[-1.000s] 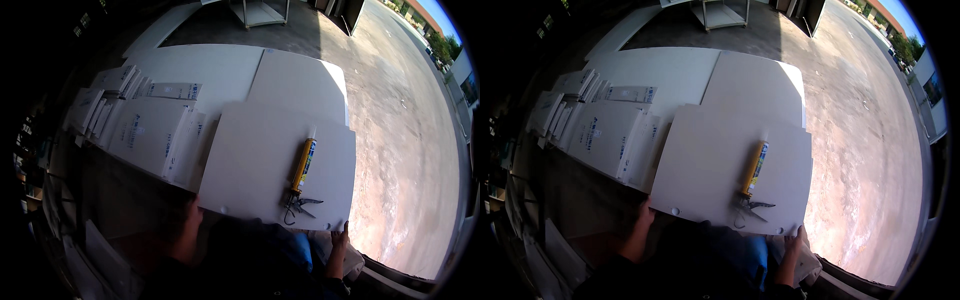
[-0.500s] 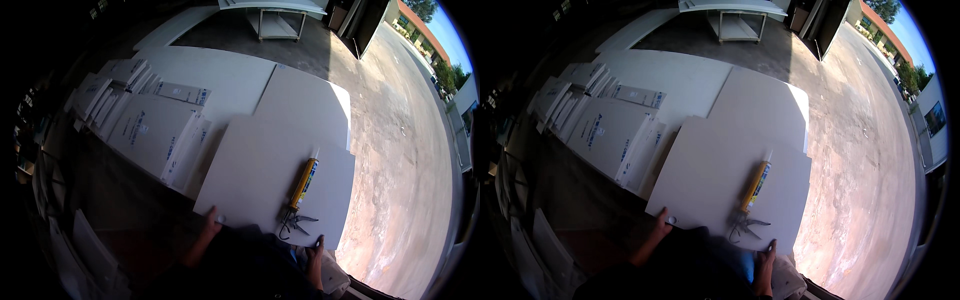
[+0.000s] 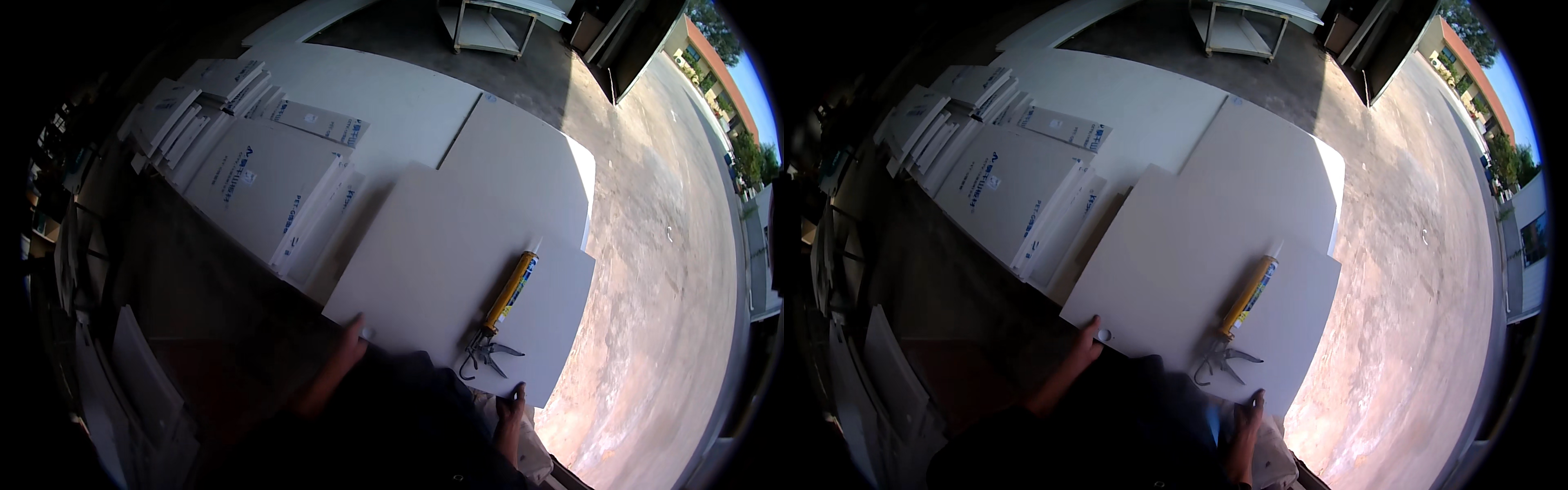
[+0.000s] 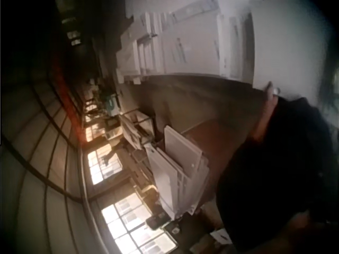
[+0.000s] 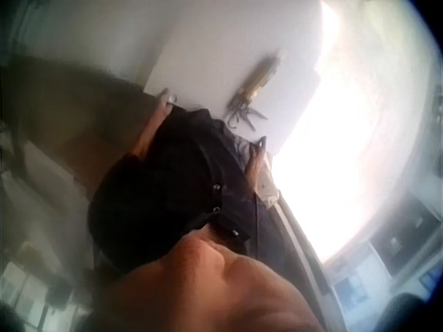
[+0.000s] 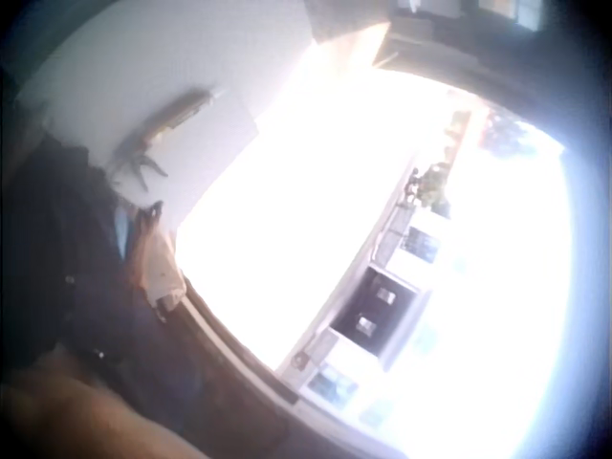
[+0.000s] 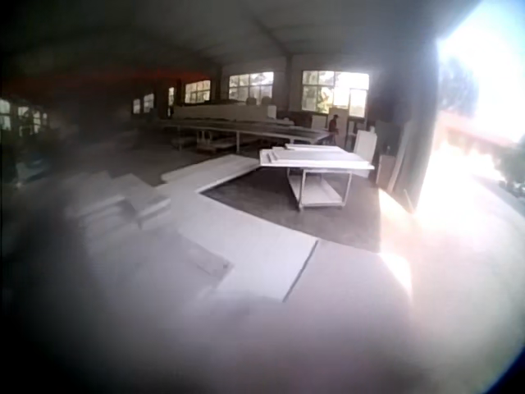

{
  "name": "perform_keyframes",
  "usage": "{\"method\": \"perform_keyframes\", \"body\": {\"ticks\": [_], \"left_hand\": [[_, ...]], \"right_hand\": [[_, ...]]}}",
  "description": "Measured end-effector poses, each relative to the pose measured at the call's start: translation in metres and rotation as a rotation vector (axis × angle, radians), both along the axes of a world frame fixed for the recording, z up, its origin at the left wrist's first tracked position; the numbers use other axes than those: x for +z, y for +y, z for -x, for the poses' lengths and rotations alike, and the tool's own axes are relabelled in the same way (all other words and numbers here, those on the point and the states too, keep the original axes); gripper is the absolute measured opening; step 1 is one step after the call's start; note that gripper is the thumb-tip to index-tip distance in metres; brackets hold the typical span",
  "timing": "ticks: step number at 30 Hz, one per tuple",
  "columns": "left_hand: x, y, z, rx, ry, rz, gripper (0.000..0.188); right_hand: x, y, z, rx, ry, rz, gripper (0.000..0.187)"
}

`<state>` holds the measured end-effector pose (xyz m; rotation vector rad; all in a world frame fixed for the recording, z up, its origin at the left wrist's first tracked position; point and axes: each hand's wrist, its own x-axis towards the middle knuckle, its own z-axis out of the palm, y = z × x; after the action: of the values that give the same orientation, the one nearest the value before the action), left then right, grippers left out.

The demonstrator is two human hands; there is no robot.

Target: The person uses a hammer to tap small white plastic plugs into pre-drilled holes on a stack of white panels. They then use a caulking gun to apply sealant into the holes and insert the plugs. The person also uses a handheld air blower to clean dust off the panels and stacks the finished pieces.

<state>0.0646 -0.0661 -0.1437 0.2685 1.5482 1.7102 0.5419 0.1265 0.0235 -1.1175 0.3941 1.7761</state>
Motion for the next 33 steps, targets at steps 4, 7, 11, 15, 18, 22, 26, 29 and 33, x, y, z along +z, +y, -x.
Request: {"method": "perform_keyframes", "body": {"ticks": [4,7,11,15,18,22,26,29,33], "left_hand": [[0.021,0.017,0.003,0.003,-0.179,-0.056,0.039],[0.018,0.002,0.004,0.079,-0.248,-0.01,0.04],[0.113,0.039,-0.002,0.216,-0.548,0.192,0.04],[0.135,0.042,-0.002,0.243,-0.607,0.223,0.035],[0.092,0.03,0.011,0.261,-0.576,0.274,0.033],[0.104,0.04,0.003,0.293,-0.573,0.276,0.033],[0.13,0.053,0.005,0.283,-0.57,0.302,0.033],[0.133,0.05,0.006,0.262,-0.582,0.24,0.032],[0.132,0.044,0.005,0.259,-0.613,0.247,0.029]], "right_hand": [[-0.03,0.0,-0.015,-0.019,-0.049,-0.112,0.025],[-0.007,0.01,0.0,-0.025,-0.053,0.071,0.026],[-0.013,0.001,-0.01,0.061,-0.14,-0.114,0.031],[-0.016,-0.007,-0.014,0.109,-0.258,-0.202,0.036],[-0.029,-0.011,-0.016,0.166,-0.299,-0.262,0.038],[-0.031,0.002,-0.016,0.129,-0.275,-0.202,0.039],[-0.042,0.003,-0.026,0.195,-0.259,-0.271,0.038],[-0.038,0.004,-0.02,0.212,-0.347,-0.258,0.036],[-0.02,0.007,-0.008,0.057,-0.264,-0.072,0.034]]}}
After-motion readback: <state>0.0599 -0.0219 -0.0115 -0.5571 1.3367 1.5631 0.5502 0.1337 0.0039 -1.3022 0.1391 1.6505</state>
